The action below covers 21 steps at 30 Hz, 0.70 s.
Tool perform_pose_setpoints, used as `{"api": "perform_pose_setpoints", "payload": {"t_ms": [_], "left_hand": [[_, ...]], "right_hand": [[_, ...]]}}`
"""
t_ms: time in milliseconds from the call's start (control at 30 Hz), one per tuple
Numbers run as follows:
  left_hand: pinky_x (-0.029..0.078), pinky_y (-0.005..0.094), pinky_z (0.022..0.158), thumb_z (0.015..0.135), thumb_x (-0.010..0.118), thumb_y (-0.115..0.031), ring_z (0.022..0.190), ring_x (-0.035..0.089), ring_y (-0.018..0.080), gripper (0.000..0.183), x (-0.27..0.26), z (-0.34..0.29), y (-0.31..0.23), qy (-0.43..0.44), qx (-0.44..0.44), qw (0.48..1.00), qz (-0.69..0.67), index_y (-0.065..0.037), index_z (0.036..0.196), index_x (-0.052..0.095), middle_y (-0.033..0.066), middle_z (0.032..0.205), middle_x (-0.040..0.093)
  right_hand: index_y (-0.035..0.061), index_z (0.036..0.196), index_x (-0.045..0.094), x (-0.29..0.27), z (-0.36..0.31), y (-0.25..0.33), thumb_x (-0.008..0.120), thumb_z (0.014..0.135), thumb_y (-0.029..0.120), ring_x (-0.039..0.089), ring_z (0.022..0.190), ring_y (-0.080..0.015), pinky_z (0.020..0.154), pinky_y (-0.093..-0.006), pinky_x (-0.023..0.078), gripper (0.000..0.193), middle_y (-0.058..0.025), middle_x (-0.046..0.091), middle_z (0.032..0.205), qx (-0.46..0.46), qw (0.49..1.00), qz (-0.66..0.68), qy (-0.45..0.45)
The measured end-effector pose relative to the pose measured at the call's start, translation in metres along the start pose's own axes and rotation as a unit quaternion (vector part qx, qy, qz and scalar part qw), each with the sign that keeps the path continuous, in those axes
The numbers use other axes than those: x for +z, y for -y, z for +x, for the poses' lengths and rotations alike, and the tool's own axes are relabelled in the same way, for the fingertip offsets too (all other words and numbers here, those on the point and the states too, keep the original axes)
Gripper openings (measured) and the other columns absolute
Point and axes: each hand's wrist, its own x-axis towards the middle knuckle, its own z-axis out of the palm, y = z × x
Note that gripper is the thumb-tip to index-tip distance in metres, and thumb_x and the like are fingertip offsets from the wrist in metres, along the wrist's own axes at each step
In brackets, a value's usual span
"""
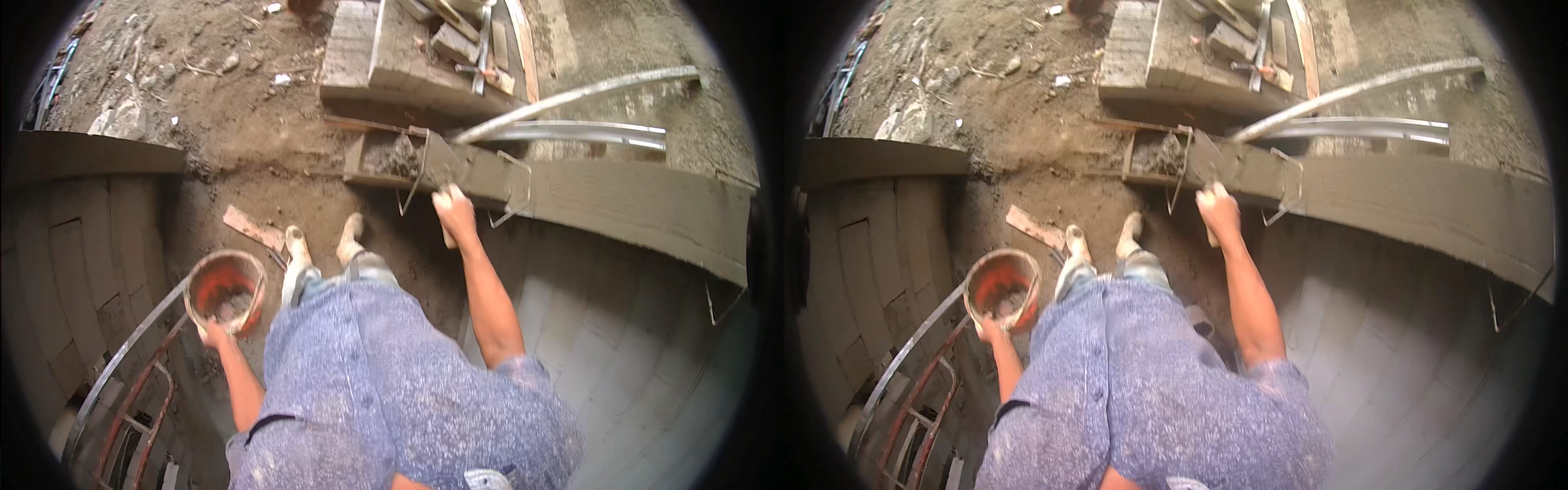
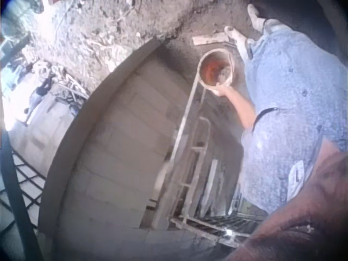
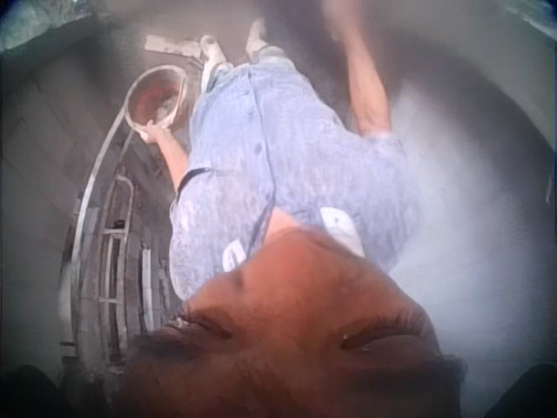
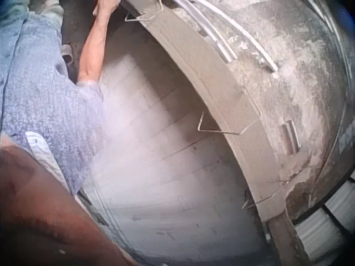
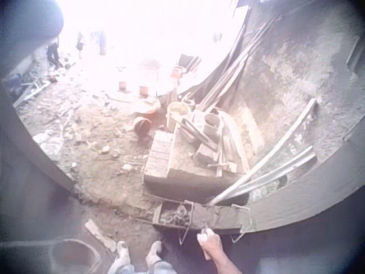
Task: The person scoops cement from a bucket with a trowel and applies it to a wall surface, smoothing it with repeated strokes. The person repeatedly refills the trowel from the bucket and continues spreading the cement along the wall.
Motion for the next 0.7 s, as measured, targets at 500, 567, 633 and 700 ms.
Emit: {"api": "perform_pose_setpoints", "payload": {"t_ms": [500,567,633,700], "left_hand": [[0.053,0.0538,0.061,0.071,0.072,-0.013,0.076,0.067,0.0403,0.033,-0.015,-0.016,0.043,-0.198,-0.214,0.955,0.054,0.008,0.095,0.062,0.0212,0.097,0.067],[0.052,0.0531,0.057,0.074,0.072,-0.015,0.069,0.065,0.0394,0.031,-0.007,-0.017,0.033,-0.186,-0.221,0.955,0.072,0.008,0.092,0.063,0.0206,0.089,0.067],[0.051,0.0525,0.057,0.075,0.073,-0.015,0.068,0.064,0.0374,0.029,0.002,-0.018,0.028,-0.186,-0.205,0.957,0.091,0.007,0.090,0.063,0.0204,0.090,0.067],[0.053,0.0510,0.063,0.075,0.073,-0.016,0.071,0.064,0.0354,0.028,0.007,-0.017,0.031,-0.150,-0.166,0.972,0.067,0.006,0.091,0.065,0.0205,0.094,0.068]], "right_hand": [[0.0064,0.111,0.060,-0.022,0.054,-0.021,0.048,0.100,0.040,0.065,0.099,-0.0503,0.088,-0.0586,0.050,0.037,-0.0289,0.069,0.102,-0.050,0.980,-0.150,0.120],[0.0063,0.112,0.060,-0.024,0.058,-0.029,0.048,0.100,0.040,0.064,0.101,-0.0502,0.089,-0.0592,0.050,0.038,-0.0293,0.069,0.102,-0.053,0.983,-0.128,0.116],[0.0056,0.112,0.060,-0.020,0.064,-0.045,0.048,0.100,0.041,0.066,0.099,-0.0474,0.087,-0.0574,0.051,0.039,-0.0277,0.069,0.102,-0.051,0.985,-0.124,0.112],[0.0042,0.112,0.062,-0.008,0.074,-0.076,0.046,0.100,0.041,0.070,0.091,-0.0419,0.082,-0.0533,0.055,0.042,-0.0243,0.071,0.100,-0.043,0.984,-0.140,0.102]]}}
